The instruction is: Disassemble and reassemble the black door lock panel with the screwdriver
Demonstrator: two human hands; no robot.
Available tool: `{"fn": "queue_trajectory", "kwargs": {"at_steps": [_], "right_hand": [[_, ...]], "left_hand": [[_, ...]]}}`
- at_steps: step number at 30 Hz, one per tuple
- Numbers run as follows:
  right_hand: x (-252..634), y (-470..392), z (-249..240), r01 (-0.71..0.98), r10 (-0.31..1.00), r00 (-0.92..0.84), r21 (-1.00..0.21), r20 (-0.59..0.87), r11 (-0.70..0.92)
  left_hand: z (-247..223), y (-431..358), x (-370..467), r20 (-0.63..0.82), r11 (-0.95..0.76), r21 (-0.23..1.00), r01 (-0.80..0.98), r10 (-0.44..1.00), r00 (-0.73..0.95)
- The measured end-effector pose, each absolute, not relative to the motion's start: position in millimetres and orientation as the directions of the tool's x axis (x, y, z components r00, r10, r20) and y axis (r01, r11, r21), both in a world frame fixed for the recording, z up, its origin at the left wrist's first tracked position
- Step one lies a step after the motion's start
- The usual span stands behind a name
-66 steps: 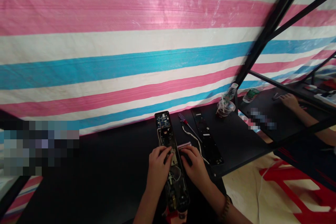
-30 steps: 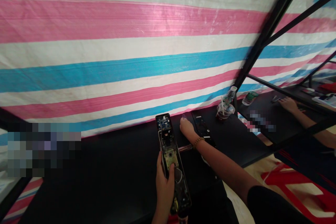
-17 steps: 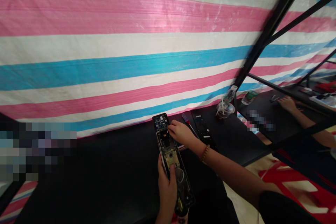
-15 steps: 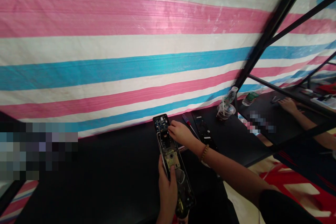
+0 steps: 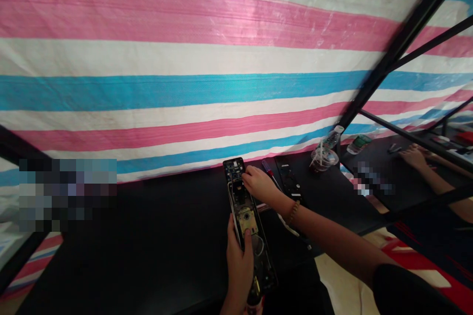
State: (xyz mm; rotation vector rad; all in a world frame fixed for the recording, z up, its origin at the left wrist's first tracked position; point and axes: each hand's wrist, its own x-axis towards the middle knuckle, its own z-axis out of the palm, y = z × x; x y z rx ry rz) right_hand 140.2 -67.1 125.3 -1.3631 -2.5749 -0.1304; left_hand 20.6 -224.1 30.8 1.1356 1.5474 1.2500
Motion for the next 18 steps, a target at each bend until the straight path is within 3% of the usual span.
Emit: {"fn": "queue_trajectory", "kwargs": {"at_steps": [9, 18], "right_hand": [[132.0, -69.2, 127.3, 0.862, 0.850, -0.500, 0.004, 0.166, 0.506], [123.4, -69.0, 125.4, 0.899, 0.916, -0.359, -0.199, 0.180, 0.391]], "left_hand": [[26.2, -224.7, 22.5, -0.033, 0.078, 0.982, 0.173, 0.967, -0.251], [25.7, -230.7, 30.5, -0.001, 0.062, 0.973, 0.224, 0.965, -0.264]]}}
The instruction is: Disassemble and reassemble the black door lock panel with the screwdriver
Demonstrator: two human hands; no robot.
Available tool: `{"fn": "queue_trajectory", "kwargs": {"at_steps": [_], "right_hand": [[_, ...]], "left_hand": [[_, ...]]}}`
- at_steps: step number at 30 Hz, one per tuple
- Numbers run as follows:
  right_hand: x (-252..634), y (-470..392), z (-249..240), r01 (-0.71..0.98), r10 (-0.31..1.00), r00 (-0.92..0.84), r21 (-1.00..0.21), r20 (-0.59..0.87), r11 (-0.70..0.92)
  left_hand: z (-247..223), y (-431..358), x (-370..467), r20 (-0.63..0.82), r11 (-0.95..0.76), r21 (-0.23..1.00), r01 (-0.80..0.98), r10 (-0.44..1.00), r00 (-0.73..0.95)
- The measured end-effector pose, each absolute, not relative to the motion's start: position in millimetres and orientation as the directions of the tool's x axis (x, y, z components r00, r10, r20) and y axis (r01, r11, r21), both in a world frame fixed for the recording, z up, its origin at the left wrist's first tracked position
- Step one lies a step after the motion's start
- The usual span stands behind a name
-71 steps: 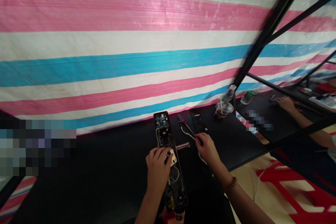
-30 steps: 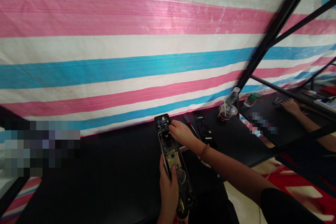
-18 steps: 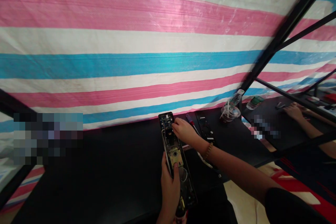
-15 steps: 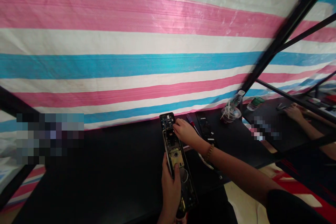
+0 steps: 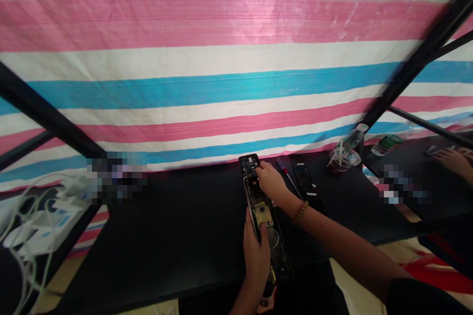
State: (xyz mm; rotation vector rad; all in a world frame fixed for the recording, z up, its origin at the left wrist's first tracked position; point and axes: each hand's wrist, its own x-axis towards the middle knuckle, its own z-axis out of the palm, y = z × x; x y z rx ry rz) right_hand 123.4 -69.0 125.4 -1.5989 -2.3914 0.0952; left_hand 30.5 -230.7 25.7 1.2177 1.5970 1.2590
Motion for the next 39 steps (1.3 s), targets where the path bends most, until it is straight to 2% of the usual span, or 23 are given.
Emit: {"fn": "queue_trajectory", "kwargs": {"at_steps": [12, 14, 17, 20, 23, 26, 28, 30, 32, 35, 37, 39], "right_hand": [[123.5, -72.6, 119.2, 0.893, 0.930, -0.290, -0.285, 0.226, 0.348], [126.1, -73.0, 119.7, 0.864, 0.933, -0.279, -0.364, 0.228, 0.348], [140.7, -87.2, 112.2, 0.766, 0.935, -0.227, -0.543, 0.272, 0.343], [167.6, -120.0, 90.8, 0.684, 0.957, -0.132, -0.674, 0.260, 0.278], [196.5, -161.0, 65.9, 0.682, 0.981, -0.110, -0.706, 0.162, 0.193], [214.8, -194.6, 51.0, 0.639, 0.995, -0.098, -0.767, -0.008, 0.057], [219.0, -208.8, 47.2, 0.589, 0.995, -0.074, -0.808, -0.064, -0.009], [218.2, -217.4, 45.9, 0.550, 0.995, -0.052, -0.834, -0.083, -0.041], [213.9, -223.8, 47.0, 0.511, 0.994, -0.048, -0.857, -0.102, -0.063], [203.7, -235.6, 58.0, 0.374, 0.981, -0.090, -0.919, -0.173, -0.128], [197.1, -246.0, 73.7, 0.225, 0.960, -0.174, -0.958, -0.219, -0.178], [194.0, -255.9, 91.8, 0.095, 0.927, -0.297, -0.973, -0.227, -0.209]], "left_hand": [[34.4, -228.6, 29.8, -0.007, 0.070, 0.976, 0.204, 0.956, -0.295], [34.7, -228.8, 29.3, -0.004, 0.064, 0.979, 0.193, 0.955, -0.298], [35.1, -231.2, 27.8, -0.049, 0.093, 0.986, 0.140, 0.956, -0.288], [36.4, -233.2, 17.6, -0.056, 0.097, 0.987, 0.128, 0.955, -0.290], [39.4, -227.3, -14.8, 0.035, 0.051, 0.967, 0.250, 0.944, -0.327], [42.7, -208.7, -68.4, 0.194, 0.032, 0.866, 0.500, 0.899, -0.393], [44.6, -192.3, -103.5, 0.213, 0.092, 0.782, 0.617, 0.891, -0.402], [47.1, -178.0, -125.8, 0.198, 0.135, 0.742, 0.657, 0.892, -0.407], [52.1, -170.6, -127.9, 0.167, 0.134, 0.763, 0.632, 0.904, -0.393], [67.1, -178.3, -93.4, 0.095, 0.084, 0.862, 0.499, 0.942, -0.322], [80.5, -194.5, -55.3, 0.020, 0.054, 0.931, 0.361, 0.980, -0.199], [93.2, -214.8, -16.3, -0.066, 0.066, 0.966, 0.249, 0.998, -0.008]]}}
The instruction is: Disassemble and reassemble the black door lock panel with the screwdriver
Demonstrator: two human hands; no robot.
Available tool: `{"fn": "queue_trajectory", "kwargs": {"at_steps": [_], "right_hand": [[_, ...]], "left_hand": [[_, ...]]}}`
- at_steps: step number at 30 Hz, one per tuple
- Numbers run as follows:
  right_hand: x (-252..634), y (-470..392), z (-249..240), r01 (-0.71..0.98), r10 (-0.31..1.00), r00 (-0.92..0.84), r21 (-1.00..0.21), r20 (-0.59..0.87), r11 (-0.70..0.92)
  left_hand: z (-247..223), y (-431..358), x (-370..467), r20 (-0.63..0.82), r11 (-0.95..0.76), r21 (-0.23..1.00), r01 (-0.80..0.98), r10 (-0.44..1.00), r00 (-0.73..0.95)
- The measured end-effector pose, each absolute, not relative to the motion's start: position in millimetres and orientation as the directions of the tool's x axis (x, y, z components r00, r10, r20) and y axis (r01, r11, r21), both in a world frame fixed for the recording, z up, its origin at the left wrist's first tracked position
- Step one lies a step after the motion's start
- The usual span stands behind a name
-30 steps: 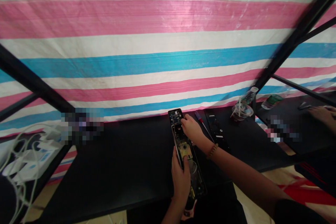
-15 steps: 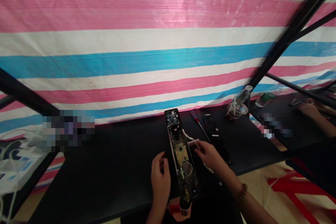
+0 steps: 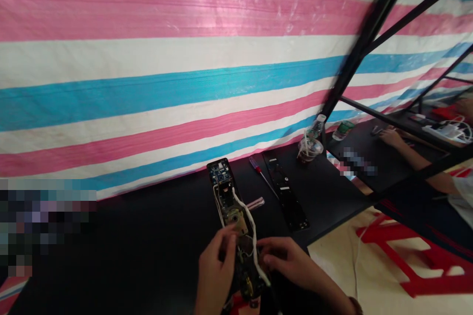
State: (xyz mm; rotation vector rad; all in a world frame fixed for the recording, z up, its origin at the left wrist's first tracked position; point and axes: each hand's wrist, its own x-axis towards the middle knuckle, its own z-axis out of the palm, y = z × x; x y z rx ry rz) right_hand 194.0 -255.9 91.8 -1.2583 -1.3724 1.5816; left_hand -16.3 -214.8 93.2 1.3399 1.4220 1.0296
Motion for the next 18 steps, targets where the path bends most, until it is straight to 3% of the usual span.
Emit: {"fn": "queue_trajectory", "kwargs": {"at_steps": [2, 3, 5, 7, 8, 10, 13, 15, 18], "right_hand": [[197.9, -262.1, 103.2, 0.092, 0.923, -0.342, -0.983, -0.179, -0.157], [203.2, -263.2, 103.4, 0.146, 0.950, -0.283, -0.985, -0.131, -0.092], [220.7, -262.0, 90.2, 0.353, 0.999, 0.007, -0.935, 0.038, 0.033], [244.1, -258.6, 62.3, 0.553, 0.924, 0.316, -0.833, 0.216, 0.006], [256.2, -257.1, 45.7, 0.623, 0.884, 0.389, -0.781, 0.261, -0.043], [277.3, -255.9, 15.0, 0.694, 0.858, 0.422, -0.713, 0.291, -0.100], [295.9, -258.3, -11.0, 0.750, 0.914, 0.286, -0.661, 0.290, -0.025], [300.2, -260.1, -13.5, 0.753, 0.935, 0.198, -0.656, 0.294, 0.048], [299.8, -260.3, -5.5, 0.704, 0.932, 0.206, -0.707, 0.299, 0.071]], "left_hand": [[101.9, -233.6, 15.9, -0.179, 0.166, 0.980, 0.109, 0.976, 0.125], [104.3, -241.0, 28.2, -0.254, 0.253, 0.967, 0.028, 0.947, 0.195], [106.3, -250.9, 44.4, -0.369, 0.423, 0.897, -0.130, 0.877, 0.307], [107.6, -254.5, 49.8, -0.414, 0.502, 0.825, -0.260, 0.849, 0.328], [109.2, -254.4, 48.9, -0.419, 0.507, 0.805, -0.307, 0.853, 0.310], [115.7, -252.0, 41.7, -0.414, 0.484, 0.800, -0.354, 0.873, 0.257], [133.0, -246.1, 23.1, -0.391, 0.438, 0.829, -0.348, 0.898, 0.200], [146.8, -242.4, 10.1, -0.363, 0.395, 0.855, -0.336, 0.918, 0.158], [165.6, -239.2, -5.3, -0.317, 0.322, 0.887, -0.331, 0.946, 0.071]]}}
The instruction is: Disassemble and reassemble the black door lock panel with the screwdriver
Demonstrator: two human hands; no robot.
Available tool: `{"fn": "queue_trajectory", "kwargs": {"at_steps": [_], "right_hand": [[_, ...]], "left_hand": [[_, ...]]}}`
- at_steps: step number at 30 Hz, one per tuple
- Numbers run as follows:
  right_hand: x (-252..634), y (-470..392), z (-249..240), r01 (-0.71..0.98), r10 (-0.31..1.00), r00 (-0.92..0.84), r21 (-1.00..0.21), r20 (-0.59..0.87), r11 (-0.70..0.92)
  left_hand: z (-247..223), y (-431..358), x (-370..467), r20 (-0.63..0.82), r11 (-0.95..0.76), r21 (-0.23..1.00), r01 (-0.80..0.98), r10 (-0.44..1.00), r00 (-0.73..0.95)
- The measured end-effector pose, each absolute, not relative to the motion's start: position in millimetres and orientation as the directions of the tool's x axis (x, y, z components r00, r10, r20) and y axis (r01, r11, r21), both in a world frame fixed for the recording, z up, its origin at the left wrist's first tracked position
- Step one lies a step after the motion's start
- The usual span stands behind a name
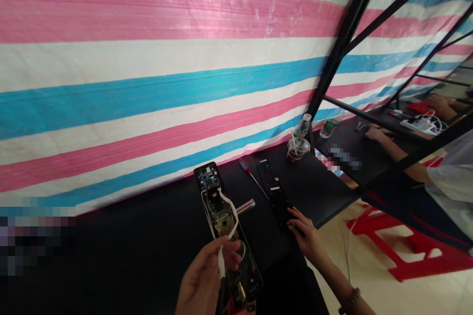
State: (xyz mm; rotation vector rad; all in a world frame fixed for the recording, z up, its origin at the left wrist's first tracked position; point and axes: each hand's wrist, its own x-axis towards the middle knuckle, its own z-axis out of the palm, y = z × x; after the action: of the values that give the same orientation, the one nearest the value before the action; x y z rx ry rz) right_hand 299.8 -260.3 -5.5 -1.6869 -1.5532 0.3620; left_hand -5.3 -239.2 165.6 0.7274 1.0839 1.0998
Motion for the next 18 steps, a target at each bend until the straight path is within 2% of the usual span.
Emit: {"fn": "queue_trajectory", "kwargs": {"at_steps": [8, 15, 18], "right_hand": [[284.9, -254.0, 25.1, 0.474, 0.866, 0.444, -0.881, 0.230, -0.009], [269.8, -251.1, 35.9, 0.390, 0.764, 0.617, -0.916, 0.189, -0.089], [264.9, -250.3, 30.8, 0.263, 0.715, 0.691, -0.958, 0.106, -0.113]], "left_hand": [[183.5, -243.0, -20.0, -0.291, 0.265, 0.907, -0.328, 0.956, -0.032], [183.0, -248.9, -18.2, -0.269, 0.223, 0.900, -0.374, 0.960, -0.075], [189.0, -250.0, -18.1, -0.254, 0.203, 0.904, -0.375, 0.963, -0.091]]}}
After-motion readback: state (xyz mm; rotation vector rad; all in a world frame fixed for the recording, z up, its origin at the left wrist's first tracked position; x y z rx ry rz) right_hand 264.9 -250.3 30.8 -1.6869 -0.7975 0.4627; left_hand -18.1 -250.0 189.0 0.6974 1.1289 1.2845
